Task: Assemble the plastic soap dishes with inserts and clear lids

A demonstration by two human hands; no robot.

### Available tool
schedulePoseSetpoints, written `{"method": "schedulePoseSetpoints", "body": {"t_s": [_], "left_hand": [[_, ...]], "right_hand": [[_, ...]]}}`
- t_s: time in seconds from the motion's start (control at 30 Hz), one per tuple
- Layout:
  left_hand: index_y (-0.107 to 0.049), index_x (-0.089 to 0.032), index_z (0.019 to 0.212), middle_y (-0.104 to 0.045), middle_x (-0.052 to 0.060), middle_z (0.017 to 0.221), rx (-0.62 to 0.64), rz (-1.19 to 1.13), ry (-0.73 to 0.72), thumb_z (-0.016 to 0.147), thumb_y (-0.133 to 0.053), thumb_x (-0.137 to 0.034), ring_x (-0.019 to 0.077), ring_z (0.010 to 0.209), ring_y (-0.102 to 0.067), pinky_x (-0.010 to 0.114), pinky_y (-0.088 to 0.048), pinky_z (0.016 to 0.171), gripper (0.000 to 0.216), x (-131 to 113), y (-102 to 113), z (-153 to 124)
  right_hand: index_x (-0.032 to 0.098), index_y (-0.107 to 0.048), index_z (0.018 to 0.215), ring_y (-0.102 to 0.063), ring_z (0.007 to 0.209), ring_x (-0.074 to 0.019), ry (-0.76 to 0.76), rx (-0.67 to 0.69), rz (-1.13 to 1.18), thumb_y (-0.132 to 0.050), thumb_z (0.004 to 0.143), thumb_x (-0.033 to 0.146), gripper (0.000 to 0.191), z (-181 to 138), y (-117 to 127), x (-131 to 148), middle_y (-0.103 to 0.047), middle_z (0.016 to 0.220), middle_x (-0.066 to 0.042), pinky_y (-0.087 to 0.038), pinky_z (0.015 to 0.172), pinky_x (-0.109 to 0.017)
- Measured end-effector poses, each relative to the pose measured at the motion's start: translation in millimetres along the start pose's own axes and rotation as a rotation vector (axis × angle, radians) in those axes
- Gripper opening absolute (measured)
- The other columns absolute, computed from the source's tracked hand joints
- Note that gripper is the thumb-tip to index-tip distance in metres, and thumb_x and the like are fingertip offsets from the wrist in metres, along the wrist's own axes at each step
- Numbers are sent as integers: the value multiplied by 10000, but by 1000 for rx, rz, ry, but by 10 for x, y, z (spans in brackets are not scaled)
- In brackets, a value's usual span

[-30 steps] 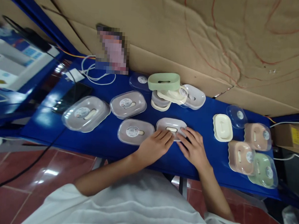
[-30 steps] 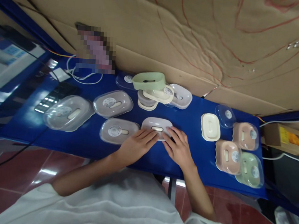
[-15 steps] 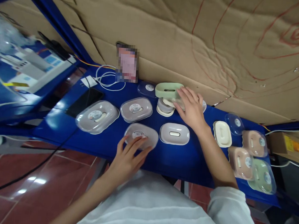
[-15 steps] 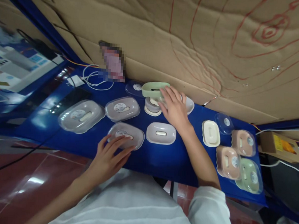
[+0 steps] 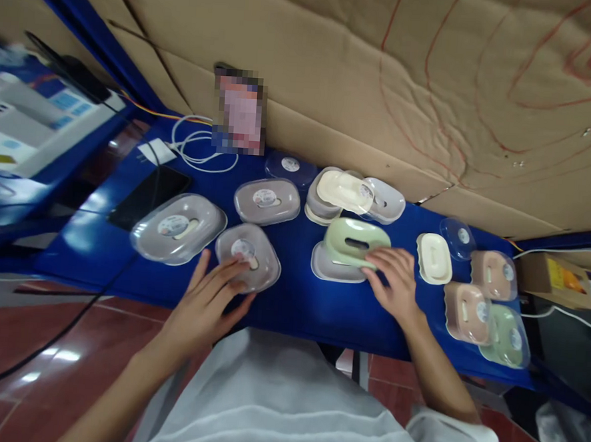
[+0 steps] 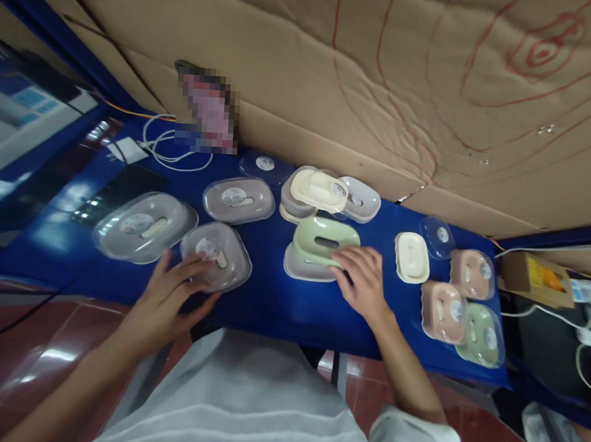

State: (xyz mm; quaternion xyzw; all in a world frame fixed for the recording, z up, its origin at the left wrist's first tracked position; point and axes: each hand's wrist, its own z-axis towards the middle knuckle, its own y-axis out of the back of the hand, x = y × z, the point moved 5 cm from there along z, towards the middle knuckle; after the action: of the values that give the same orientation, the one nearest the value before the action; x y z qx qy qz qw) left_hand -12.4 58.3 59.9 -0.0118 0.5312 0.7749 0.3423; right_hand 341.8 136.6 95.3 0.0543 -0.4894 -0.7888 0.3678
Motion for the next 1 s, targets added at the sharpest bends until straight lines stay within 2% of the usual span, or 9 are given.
{"method": "schedulePoseSetpoints", "body": {"t_s": [0.07,0.17,0.23,0.3,0.47,0.57,0.67,0.83,1.0], "left_hand": [[-610,-237,1120,-714,125,1400,-29,19,40,943,-650,-66,349,1430,-627,759,-309,1292,249,-71,-9,4],[-612,-218,1188,-679,167,1423,-89,-68,3,914,-638,-5,335,1443,-611,622,-524,1197,348,-376,-116,99],[-602,-197,1298,-651,192,1457,-33,-123,-75,935,-640,-12,320,1443,-607,513,-595,1136,409,-617,-286,250],[-573,-185,1404,-598,217,1523,-2,-117,-87,977,-661,-87,344,1483,-563,520,-583,1147,446,-758,-461,441],[-515,-186,1537,-503,238,1619,51,-86,-81,1034,-665,-245,375,1530,-507,543,-552,1175,529,-755,-795,760],[-622,-215,1426,-532,198,1606,113,-70,-107,1030,-674,-261,376,1507,-532,547,-552,1175,401,-710,-881,734],[-671,-192,1289,-568,203,1551,125,-96,-99,1020,-697,-282,365,1473,-566,523,-576,1160,285,-674,-846,613],[-638,-172,1180,-574,218,1514,93,-170,-21,1009,-702,-224,347,1429,-602,507,-602,1134,190,-570,-749,424],[-613,-165,1187,-509,236,1571,72,-256,-18,1005,-708,-213,347,1487,-547,512,-562,1184,211,-515,-767,400]], "right_hand": [[280,-713,1249,-766,1125,-265,-43,21,31,-712,1009,248,242,-230,-10,-2,-816,1158,-60,-532,1054,-474],[280,-715,1247,-759,1147,-266,-76,47,64,-699,1015,242,236,-368,-90,37,-812,1171,-65,-547,1066,-491],[283,-719,1248,-754,1166,-257,-51,77,70,-685,1022,228,235,-375,-151,95,-810,1184,-60,-542,1097,-494],[280,-714,1262,-752,1178,-252,-20,89,68,-673,1027,210,248,-368,-181,135,-809,1193,-61,-538,1115,-494],[280,-693,1288,-758,1154,-281,-63,-11,22,-674,1020,201,280,-440,-123,9,-804,1184,-81,-559,1062,-508],[268,-699,1266,-760,1118,-292,-155,-80,-56,-672,1021,225,251,-519,-77,-153,-806,1151,-87,-558,1010,-495],[244,-718,1223,-752,1099,-293,-242,-104,-130,-672,1029,264,200,-542,-35,-287,-798,1136,-97,-537,985,-473],[243,-663,1394,-677,1295,-320,-245,-78,-152,-625,1060,352,353,-208,44,-402,-732,1353,-141,-490,1117,-506],[223,-437,1645,-478,1543,-384,-261,106,-215,-570,1056,581,702,506,-149,-618,-452,1694,-207,-463,1181,-573]]}}
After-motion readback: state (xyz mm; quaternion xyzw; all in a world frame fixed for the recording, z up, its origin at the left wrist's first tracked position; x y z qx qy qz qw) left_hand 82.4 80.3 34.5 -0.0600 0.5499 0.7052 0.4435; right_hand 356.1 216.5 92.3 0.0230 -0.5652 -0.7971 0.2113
